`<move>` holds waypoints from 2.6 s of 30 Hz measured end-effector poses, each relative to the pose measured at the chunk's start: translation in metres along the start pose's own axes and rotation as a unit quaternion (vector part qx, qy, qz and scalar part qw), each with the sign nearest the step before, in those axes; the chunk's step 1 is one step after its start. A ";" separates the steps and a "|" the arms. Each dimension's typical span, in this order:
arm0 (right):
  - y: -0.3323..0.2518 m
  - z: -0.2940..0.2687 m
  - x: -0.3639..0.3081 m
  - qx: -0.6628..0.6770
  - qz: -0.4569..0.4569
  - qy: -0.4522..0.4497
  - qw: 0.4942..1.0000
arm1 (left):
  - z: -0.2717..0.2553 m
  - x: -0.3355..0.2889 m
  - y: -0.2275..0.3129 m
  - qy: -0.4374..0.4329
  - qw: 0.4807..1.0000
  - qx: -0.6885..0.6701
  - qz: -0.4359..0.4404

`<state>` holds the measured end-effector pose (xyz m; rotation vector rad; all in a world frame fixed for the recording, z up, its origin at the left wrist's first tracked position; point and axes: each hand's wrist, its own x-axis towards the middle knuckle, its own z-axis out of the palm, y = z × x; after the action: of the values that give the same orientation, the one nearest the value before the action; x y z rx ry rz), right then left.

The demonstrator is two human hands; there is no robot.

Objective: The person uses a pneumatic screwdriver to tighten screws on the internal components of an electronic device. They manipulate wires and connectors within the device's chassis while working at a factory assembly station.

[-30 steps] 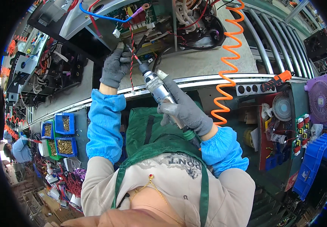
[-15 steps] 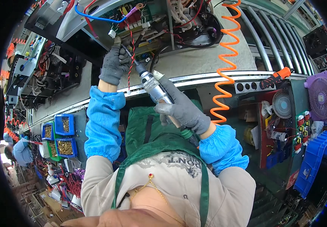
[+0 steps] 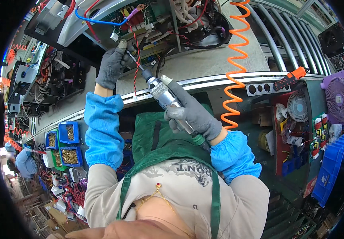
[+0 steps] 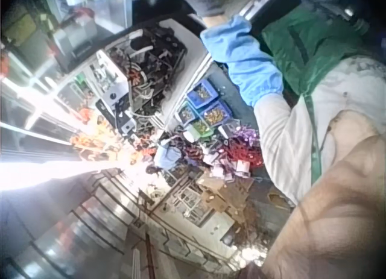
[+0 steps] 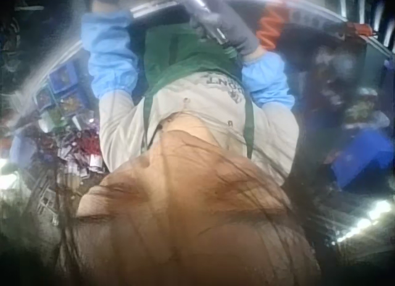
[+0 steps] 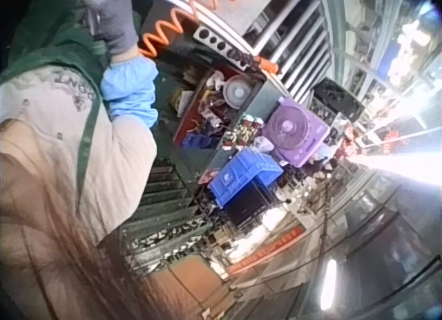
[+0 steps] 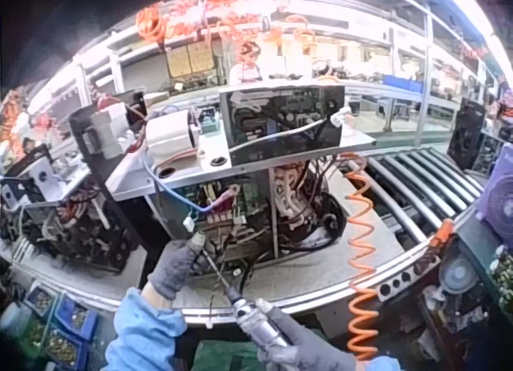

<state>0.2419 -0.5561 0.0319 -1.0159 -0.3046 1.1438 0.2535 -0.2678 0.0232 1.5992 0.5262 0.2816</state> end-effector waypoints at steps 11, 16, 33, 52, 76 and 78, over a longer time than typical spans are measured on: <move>-0.003 -0.015 -0.013 -0.039 -0.091 0.070 0.993 | 0.006 0.009 -0.006 -0.011 0.981 -0.195 -0.008; -0.036 -0.018 0.005 -0.106 -0.130 0.116 0.979 | 0.010 0.027 -0.016 0.033 0.990 -0.133 -0.041; -0.039 -0.010 0.027 0.035 -0.106 0.079 0.991 | 0.018 0.052 -0.007 0.096 0.958 -0.265 -0.057; -0.031 0.005 0.035 0.058 -0.128 0.074 0.987 | 0.012 0.048 -0.011 0.034 0.929 -0.366 -0.054; 0.011 -0.001 0.010 -0.130 0.010 0.003 0.991 | -0.003 -0.015 -0.023 -0.027 0.919 -0.388 -0.068; 0.010 0.000 0.009 -0.122 0.010 0.008 0.992 | -0.003 -0.016 -0.020 -0.036 0.933 -0.353 -0.057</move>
<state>0.2397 -0.5482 0.0220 -1.2440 -0.4298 1.1345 0.2354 -0.2724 0.0057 0.8708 0.3946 0.2809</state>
